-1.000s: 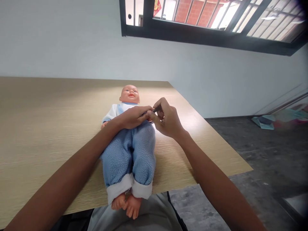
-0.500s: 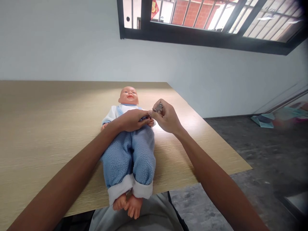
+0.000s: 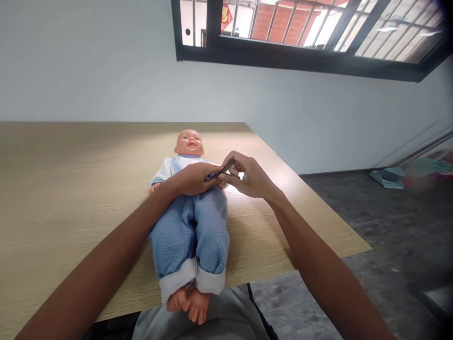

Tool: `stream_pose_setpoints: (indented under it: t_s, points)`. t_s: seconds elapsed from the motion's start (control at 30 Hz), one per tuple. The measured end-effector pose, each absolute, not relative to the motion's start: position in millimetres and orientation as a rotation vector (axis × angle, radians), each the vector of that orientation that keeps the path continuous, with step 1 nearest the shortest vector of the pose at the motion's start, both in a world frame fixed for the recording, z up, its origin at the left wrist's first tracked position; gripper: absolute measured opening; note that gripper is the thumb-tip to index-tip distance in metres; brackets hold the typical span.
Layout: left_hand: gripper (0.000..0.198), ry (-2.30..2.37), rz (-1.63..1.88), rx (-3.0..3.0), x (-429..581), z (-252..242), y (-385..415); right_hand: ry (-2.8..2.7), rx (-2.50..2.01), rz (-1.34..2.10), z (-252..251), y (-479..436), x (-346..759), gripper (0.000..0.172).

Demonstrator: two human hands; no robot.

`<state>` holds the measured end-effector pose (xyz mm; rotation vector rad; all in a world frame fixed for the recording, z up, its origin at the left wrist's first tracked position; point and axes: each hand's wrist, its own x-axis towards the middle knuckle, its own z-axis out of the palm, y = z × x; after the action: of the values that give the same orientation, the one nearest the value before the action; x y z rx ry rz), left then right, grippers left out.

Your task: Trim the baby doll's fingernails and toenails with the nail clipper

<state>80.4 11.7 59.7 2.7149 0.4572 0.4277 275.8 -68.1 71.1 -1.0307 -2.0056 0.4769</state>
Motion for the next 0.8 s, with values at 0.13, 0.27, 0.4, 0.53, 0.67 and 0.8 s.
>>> stream_pose_setpoints:
  t_s: [0.13, 0.27, 0.4, 0.53, 0.67, 0.8]
  points:
    - [0.021, 0.468, 0.423, 2.726, 80.2, 60.8, 10.1, -2.021, -1.024, 0.514, 69.4, -66.3, 279.7, 0.018]
    - [0.022, 0.484, 0.426, 2.734, 80.0, 61.8, 8.8, -2.01, -1.029, 0.544, 66.1, -63.8, 282.4, 0.02]
    - [0.023, 0.475, 0.427, 2.738, 80.1, 62.0, 8.9, -2.002, -1.036, 0.553, 64.4, -62.0, 283.1, 0.023]
    - [0.024, 0.476, 0.427, 2.738, 80.1, 61.8, 9.0, -2.004, -1.032, 0.55, 65.3, -62.3, 282.4, 0.023]
    - [0.023, 0.482, 0.427, 2.737, 80.0, 62.2, 8.2, -2.0, -1.03, 0.557, 66.5, -63.7, 280.6, 0.023]
    - [0.023, 0.476, 0.421, 2.73, 79.9, 62.6, 7.5, -1.998, -1.021, 0.561, 66.9, -64.4, 279.6, 0.024]
